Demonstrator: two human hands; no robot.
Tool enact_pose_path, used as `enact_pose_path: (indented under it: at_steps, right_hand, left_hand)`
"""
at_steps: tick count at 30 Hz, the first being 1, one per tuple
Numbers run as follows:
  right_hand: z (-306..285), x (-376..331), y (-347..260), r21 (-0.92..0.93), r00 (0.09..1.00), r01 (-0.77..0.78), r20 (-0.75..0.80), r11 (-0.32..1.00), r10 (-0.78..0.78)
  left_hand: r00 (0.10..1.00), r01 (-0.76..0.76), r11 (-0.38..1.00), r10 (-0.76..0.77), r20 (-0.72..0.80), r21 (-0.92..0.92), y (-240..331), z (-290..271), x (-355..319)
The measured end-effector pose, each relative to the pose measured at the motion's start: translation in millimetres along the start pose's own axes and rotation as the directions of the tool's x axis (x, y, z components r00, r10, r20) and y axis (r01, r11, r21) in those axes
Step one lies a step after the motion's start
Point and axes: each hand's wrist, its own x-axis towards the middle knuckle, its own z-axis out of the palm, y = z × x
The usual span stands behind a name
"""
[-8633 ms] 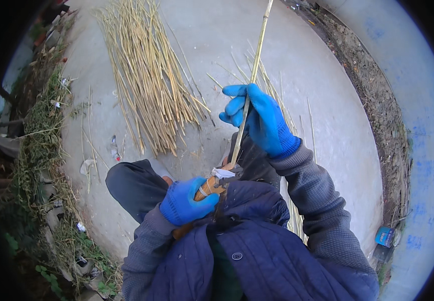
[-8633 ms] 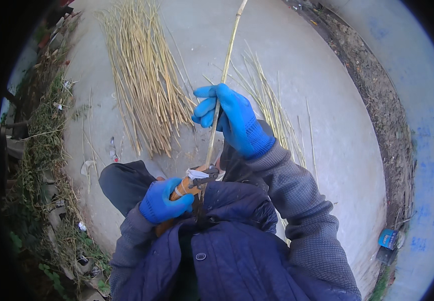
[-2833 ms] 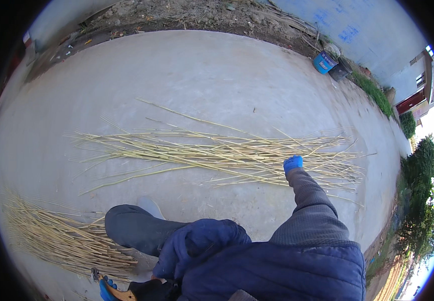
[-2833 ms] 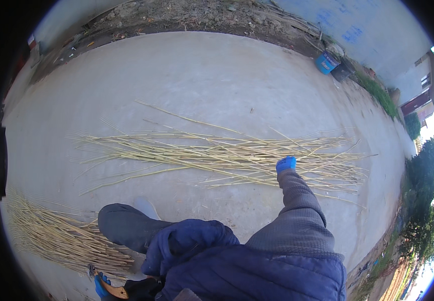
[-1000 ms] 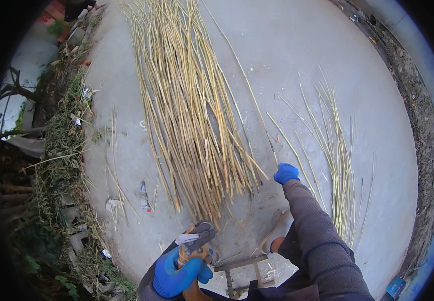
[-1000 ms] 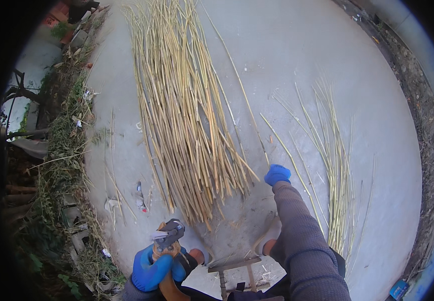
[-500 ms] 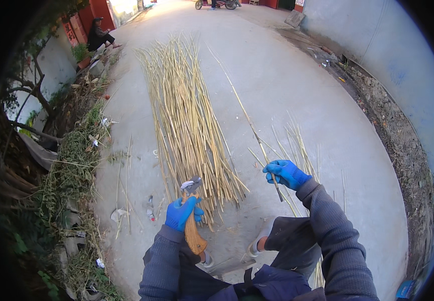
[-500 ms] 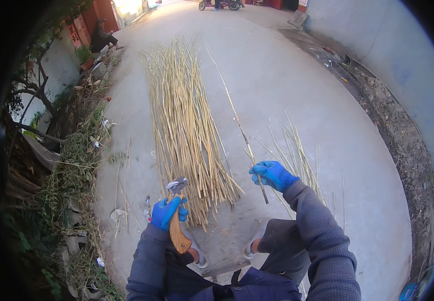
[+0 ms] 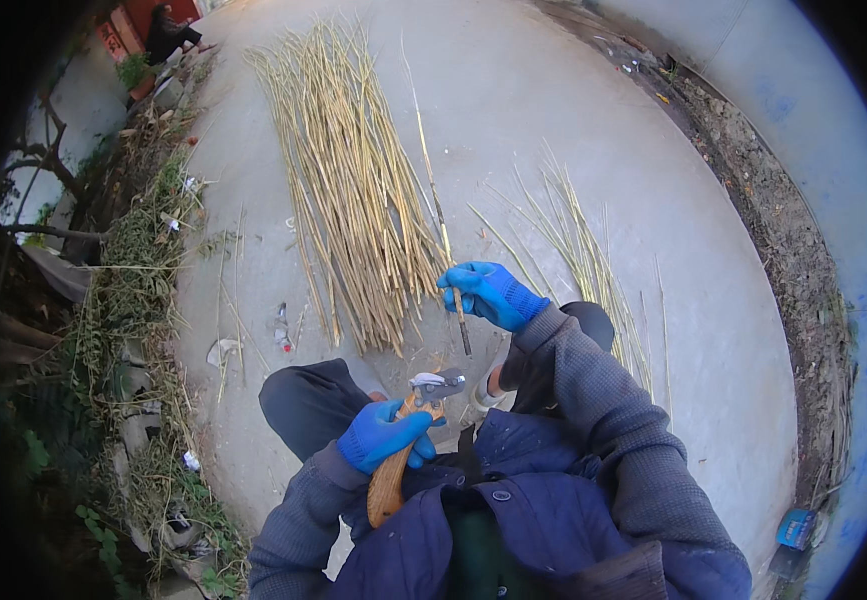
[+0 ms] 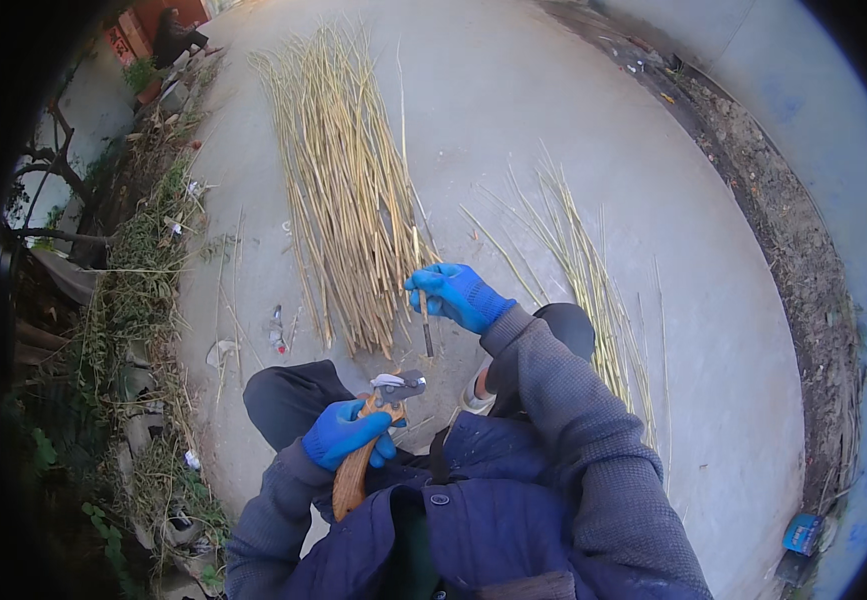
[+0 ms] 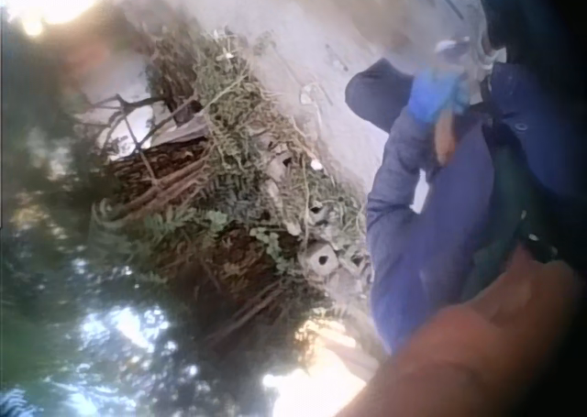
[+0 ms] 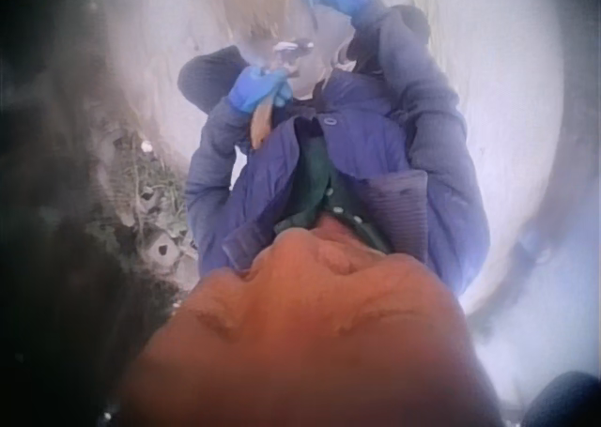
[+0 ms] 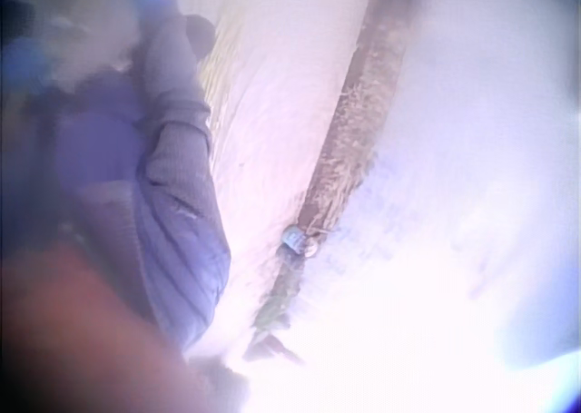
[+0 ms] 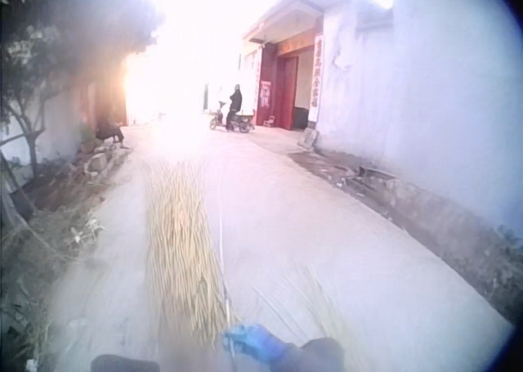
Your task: The person sits on the ground and uses a handheld tool to strip the outer layer from long bamboo sticks. They pick up each stick, scrape it lengthwise, and place the processed sticks into a separate pile on the ground.
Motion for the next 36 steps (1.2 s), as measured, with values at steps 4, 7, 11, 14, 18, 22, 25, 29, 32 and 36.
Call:
enact_pose_path:
  at_steps: [4,7,11,14,18,22,25,29,32,36]
  right_hand:
    - [16,-4,2,0.040,0.999,0.026,0.023,0.999,-0.027]
    - [24,-6,7,0.040,0.999,0.022,0.043,0.999,-0.023]
    - [30,-5,19,0.058,0.997,0.032,0.063,0.998,-0.036]
    - [33,-5,28,0.000,0.997,0.044,0.059,0.999,-0.044]
    - [40,-12,37,-0.126,0.988,0.083,0.139,0.989,-0.066]
    - [54,-33,52,-0.215,0.988,0.096,0.137,0.972,-0.067]
    - [55,-44,63,-0.190,0.988,0.074,0.145,0.979,-0.047]
    - [37,-21,53,0.152,0.985,0.118,0.107,0.981,-0.135]
    - [31,13,33,0.358,0.964,0.222,0.058,0.907,-0.259]
    - [57,11,34,0.034,0.936,0.229,-0.281,0.973,-0.210]
  left_hand:
    - [1.000,0.009,1.000,-0.009,-0.011,-0.015,-11,11,-9]
    - [1.000,-0.007,1.000,0.006,-0.020,-0.025,-13,12,-10]
    - [0.999,-0.016,1.000,0.015,-0.037,-0.022,-14,14,-9]
    - [0.995,-0.047,0.999,0.046,-0.087,-0.011,-16,16,-8]
    - [0.988,-0.068,0.997,0.072,-0.137,0.033,-20,11,-5]
    - [0.991,-0.031,0.999,0.027,-0.132,-0.028,-26,2,-3]
    - [0.991,-0.015,1.000,0.014,-0.131,-0.009,-33,4,-3]
    - [0.992,0.045,0.997,-0.037,-0.121,0.065,-42,16,-8]
    - [0.993,0.059,0.993,-0.048,-0.110,0.102,-48,26,-12]
    - [0.996,0.025,0.994,-0.015,-0.090,0.111,-50,30,-11]
